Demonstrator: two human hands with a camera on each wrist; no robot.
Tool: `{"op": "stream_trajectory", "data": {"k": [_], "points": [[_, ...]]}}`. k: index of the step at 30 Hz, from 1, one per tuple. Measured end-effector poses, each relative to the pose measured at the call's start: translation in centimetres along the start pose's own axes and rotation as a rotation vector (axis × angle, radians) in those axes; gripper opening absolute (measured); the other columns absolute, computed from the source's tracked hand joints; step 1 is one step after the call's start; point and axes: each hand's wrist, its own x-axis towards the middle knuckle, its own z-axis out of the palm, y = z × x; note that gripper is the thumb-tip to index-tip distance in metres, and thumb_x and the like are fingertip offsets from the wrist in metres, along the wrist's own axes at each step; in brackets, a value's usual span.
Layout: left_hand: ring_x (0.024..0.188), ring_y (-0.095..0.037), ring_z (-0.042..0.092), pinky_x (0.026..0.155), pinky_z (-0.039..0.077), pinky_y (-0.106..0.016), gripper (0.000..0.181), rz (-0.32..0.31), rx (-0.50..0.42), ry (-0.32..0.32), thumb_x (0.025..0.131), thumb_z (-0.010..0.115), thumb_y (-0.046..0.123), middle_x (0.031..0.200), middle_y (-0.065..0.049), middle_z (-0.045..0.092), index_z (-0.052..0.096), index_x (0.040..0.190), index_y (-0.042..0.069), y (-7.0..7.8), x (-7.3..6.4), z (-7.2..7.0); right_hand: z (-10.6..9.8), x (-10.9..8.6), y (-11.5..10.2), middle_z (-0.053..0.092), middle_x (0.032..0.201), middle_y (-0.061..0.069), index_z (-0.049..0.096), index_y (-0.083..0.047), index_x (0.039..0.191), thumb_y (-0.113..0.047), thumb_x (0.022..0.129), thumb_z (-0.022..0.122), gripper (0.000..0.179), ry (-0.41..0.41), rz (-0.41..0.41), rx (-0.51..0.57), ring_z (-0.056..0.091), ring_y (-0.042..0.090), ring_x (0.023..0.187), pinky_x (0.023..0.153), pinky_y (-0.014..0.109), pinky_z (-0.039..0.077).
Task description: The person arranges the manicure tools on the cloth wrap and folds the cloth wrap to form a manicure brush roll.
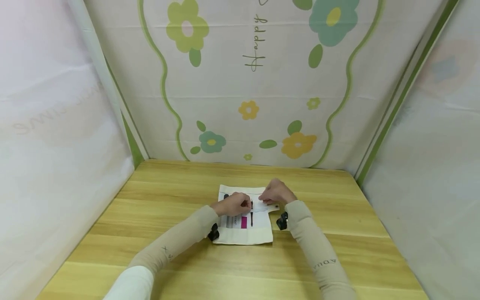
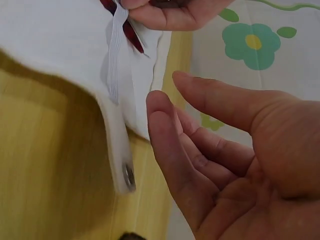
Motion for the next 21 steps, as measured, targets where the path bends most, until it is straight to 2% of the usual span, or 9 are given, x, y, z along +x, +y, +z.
{"op": "stream_trajectory", "data": {"k": [3,5,9,12,17,21], "points": [[0.079,-0.005,0.053,0.076,0.047,-0.019,0.008,0.002,0.000,-0.009,0.104,0.066,0.010,0.092,0.003,0.067,0.071,0.097,0.010,0.0,0.0,-0.2,-1.3,-0.9,0.9,0.080,0.089,0.015,0.082,0.000,0.090,-0.013,0.093,0.080,0.014,0.030,-0.020,-0.043,0.076,0.022,0.078,0.084,0.041,0.063],[0.080,-0.005,0.054,0.077,0.048,-0.019,0.008,-0.002,-0.011,-0.013,0.104,0.065,0.012,0.093,0.004,0.066,0.070,0.098,0.011,0.1,0.1,-0.3,-2.2,-1.5,1.8,0.080,0.090,0.016,0.082,0.001,0.090,-0.012,0.094,0.078,0.014,0.041,-0.046,-0.074,0.074,0.023,0.077,0.081,0.043,0.063],[0.080,-0.005,0.055,0.077,0.049,-0.019,0.007,-0.011,-0.031,-0.018,0.105,0.065,0.014,0.092,0.004,0.065,0.068,0.099,0.013,0.3,0.5,-0.2,-3.9,-2.6,3.7,0.078,0.090,0.017,0.080,0.002,0.091,-0.012,0.096,0.075,0.016,0.062,-0.059,-0.112,0.066,0.021,0.071,0.068,0.036,0.057],[0.080,-0.004,0.055,0.077,0.049,-0.018,0.006,-0.005,-0.016,-0.014,0.105,0.064,0.013,0.092,0.004,0.065,0.069,0.102,0.011,0.6,0.8,-0.1,-4.9,-3.2,5.3,0.076,0.087,0.016,0.080,0.002,0.091,-0.013,0.097,0.074,0.017,0.089,-0.065,-0.154,0.059,0.018,0.066,0.064,0.031,0.049],[0.081,-0.003,0.056,0.079,0.050,-0.017,0.006,0.008,0.022,-0.004,0.104,0.065,0.011,0.094,0.004,0.068,0.071,0.103,0.010,1.1,1.3,0.2,-5.8,-3.9,7.8,0.075,0.085,0.014,0.078,0.002,0.091,-0.014,0.095,0.075,0.017,0.158,-0.057,-0.200,0.057,0.015,0.068,0.065,0.030,0.049],[0.082,-0.003,0.057,0.082,0.051,-0.017,0.007,0.030,0.047,-0.011,0.103,0.065,0.010,0.096,0.003,0.069,0.072,0.104,0.009,1.4,1.6,0.5,-5.9,-4.2,9.2,0.076,0.093,0.014,0.078,0.002,0.097,-0.016,0.094,0.078,0.019,0.202,-0.039,-0.191,0.064,0.018,0.077,0.069,0.032,0.053]]}}
